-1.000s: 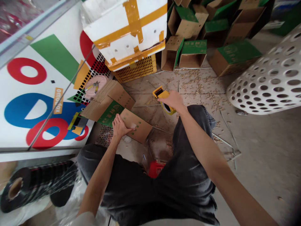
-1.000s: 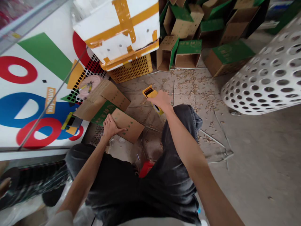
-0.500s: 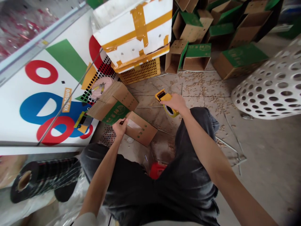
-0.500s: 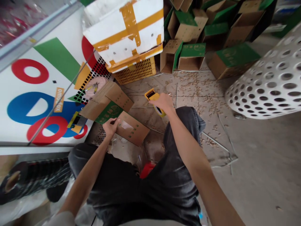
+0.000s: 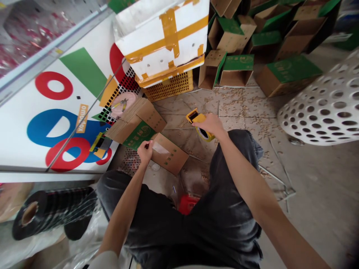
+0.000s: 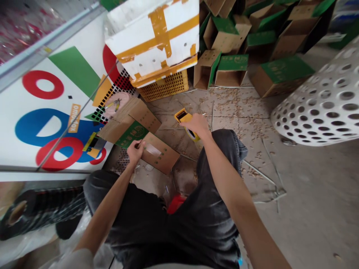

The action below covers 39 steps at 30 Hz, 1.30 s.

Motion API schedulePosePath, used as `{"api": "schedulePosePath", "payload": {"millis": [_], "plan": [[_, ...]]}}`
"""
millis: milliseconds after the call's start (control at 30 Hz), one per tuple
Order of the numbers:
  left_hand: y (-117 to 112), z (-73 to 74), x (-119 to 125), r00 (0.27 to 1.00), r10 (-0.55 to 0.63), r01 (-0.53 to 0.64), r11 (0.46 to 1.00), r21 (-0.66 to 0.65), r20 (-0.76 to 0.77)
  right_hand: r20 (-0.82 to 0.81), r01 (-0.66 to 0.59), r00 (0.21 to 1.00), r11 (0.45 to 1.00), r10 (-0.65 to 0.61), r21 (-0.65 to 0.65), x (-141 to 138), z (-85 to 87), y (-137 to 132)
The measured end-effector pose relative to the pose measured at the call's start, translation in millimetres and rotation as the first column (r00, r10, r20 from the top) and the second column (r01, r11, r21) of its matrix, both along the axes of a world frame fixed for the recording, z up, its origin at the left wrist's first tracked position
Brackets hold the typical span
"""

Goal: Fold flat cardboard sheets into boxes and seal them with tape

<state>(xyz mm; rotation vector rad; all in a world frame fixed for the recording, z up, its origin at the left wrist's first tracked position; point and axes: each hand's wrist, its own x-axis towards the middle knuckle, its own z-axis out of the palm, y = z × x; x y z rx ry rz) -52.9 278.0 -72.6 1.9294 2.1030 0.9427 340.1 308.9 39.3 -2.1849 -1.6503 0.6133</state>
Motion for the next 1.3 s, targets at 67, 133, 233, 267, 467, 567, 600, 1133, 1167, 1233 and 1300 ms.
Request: {"api": "schedulePosePath", "payload": {"millis": [67, 133, 233, 267, 467, 567, 600, 1133, 1167, 1233, 1300], "plan": [[2, -0.4, 0, 0.999, 0.045, -0.045, 0.999, -0.005, -0.002, -0.005, 0.000, 1.000, 1.000, 0.000, -0.004, -1, 0.9, -1], [5, 0.6, -1, 0.998, 0.057, -0.057, 0.998, -0.008, 0.004, -0.010, -0.003, 1.000, 1.000, 0.003, -0.011, -2, 3.1, -2], [6, 3.8, -3, 1.000, 0.018, -0.018, 0.999, -0.027, 0.025, -0.004, -0.015, 1.000, 1.000, 0.015, -0.020, -4, 7.0, -4], [5, 4.7, -3, 1.000, -0.007, 0.008, 0.999, -0.031, 0.029, 0.003, -0.019, 1.000, 1.000, 0.019, -0.020, -4, 8.2, -4], [-4, 2.2, -5, 0.983, -0.183, 0.180, 0.979, -0.093, -0.024, 0.026, -0.016, 1.000, 0.999, 0.017, -0.041, -5, 13.4, -6], [-5, -0.3, -6, 0.977, -0.203, 0.207, 0.975, -0.080, 0.057, 0.017, -0.026, 1.000, 0.999, 0.026, -0.039, -5, 14.6, -6], [-5, -0.8, -7, 0.979, -0.182, 0.189, 0.980, -0.069, 0.094, 0.011, -0.025, 1.000, 0.999, 0.026, -0.041, -6, 14.7, -6], [16, -0.1, -15, 0.758, 0.254, -0.016, 0.928, -0.372, 0.601, 0.053, -0.043, 0.998, 0.997, 0.047, -0.058, -4, 6.7, -2], [16, 1.2, -16, 0.755, 0.297, -0.042, 0.911, -0.409, 0.584, 0.057, -0.046, 0.997, 0.997, 0.049, -0.060, -4, 7.0, -3], [15, 3.2, -16, 0.759, 0.318, -0.045, 0.896, -0.441, 0.568, 0.058, -0.046, 0.997, 0.996, 0.050, -0.070, -5, 8.4, -3], [12, 3.6, -15, 0.788, 0.258, 0.020, 0.897, -0.442, 0.559, 0.060, -0.047, 0.997, 0.996, 0.051, -0.076, -7, 9.8, -3]]}}
